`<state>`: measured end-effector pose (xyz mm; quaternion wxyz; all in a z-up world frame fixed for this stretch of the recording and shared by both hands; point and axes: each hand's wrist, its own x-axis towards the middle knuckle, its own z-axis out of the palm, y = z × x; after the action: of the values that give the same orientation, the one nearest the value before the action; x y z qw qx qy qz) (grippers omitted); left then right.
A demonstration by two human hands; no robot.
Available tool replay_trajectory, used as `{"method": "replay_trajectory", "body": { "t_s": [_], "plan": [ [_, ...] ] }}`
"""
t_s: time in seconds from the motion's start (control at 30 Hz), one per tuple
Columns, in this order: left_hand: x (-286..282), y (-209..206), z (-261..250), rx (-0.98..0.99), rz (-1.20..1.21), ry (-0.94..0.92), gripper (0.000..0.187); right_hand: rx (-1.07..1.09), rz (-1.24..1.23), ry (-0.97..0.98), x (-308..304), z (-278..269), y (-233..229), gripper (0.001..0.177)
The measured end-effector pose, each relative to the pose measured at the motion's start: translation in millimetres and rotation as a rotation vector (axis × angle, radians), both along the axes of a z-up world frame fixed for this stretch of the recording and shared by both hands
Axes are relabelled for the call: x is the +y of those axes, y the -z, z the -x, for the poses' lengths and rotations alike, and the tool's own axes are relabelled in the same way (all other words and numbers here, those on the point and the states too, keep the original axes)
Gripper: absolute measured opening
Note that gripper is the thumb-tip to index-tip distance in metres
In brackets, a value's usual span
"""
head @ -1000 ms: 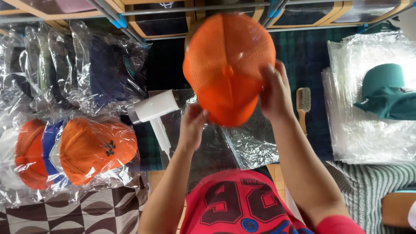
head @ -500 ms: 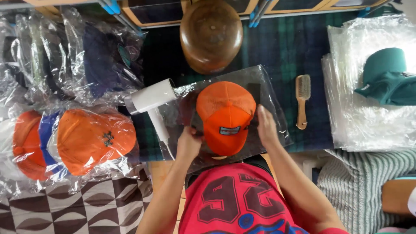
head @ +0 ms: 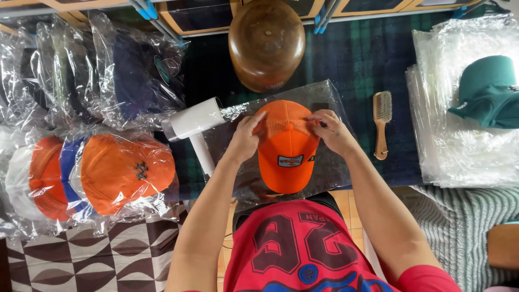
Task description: The person steams and brushes several hats before placing each hat inside a plastic bag.
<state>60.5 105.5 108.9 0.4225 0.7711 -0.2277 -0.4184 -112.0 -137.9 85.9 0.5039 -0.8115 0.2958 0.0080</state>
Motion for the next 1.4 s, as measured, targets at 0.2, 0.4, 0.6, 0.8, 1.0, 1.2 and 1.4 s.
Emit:
{"method": "replay_trajectory", "body": {
  "t_s": [0.2,0.4,0.6,0.8,1.0,1.2,1.4],
  "plan": [
    [-5,28,3,-0.136,-0.009,-0.034,0.052,-0.158,0.084,-0.042,1,2,17,0.029],
    [-5,-1,6,0.075,0.098,-0.175,0.024,-0.088,-0.244,0.023,7,5,-4,0.057],
    [-6,25,-4,0.299,0.225,-0.312,0.018,-0.142,-0.345,0.1,7,-6,-29,0.056],
    [-4,33,-22,0.475,0.398,-0.387,0.011,-0.093,-0.296,0.193,-2,-7,-7,0.029],
    [-4,31,-23,0.749,0.51,-0.456,0.014,-0.301,-0.982,0.473,-15,-1,23,0.008],
    [1,32,-17,0.784,0.543,-0.594,0.016,-0.588,-1.548,0.394,33,23,1,0.068],
    [-3,-1,-13,0.758,0.566,-0.493,0.027,-0.35,-1.514,0.705,52,48,35,0.042]
  ]
}}
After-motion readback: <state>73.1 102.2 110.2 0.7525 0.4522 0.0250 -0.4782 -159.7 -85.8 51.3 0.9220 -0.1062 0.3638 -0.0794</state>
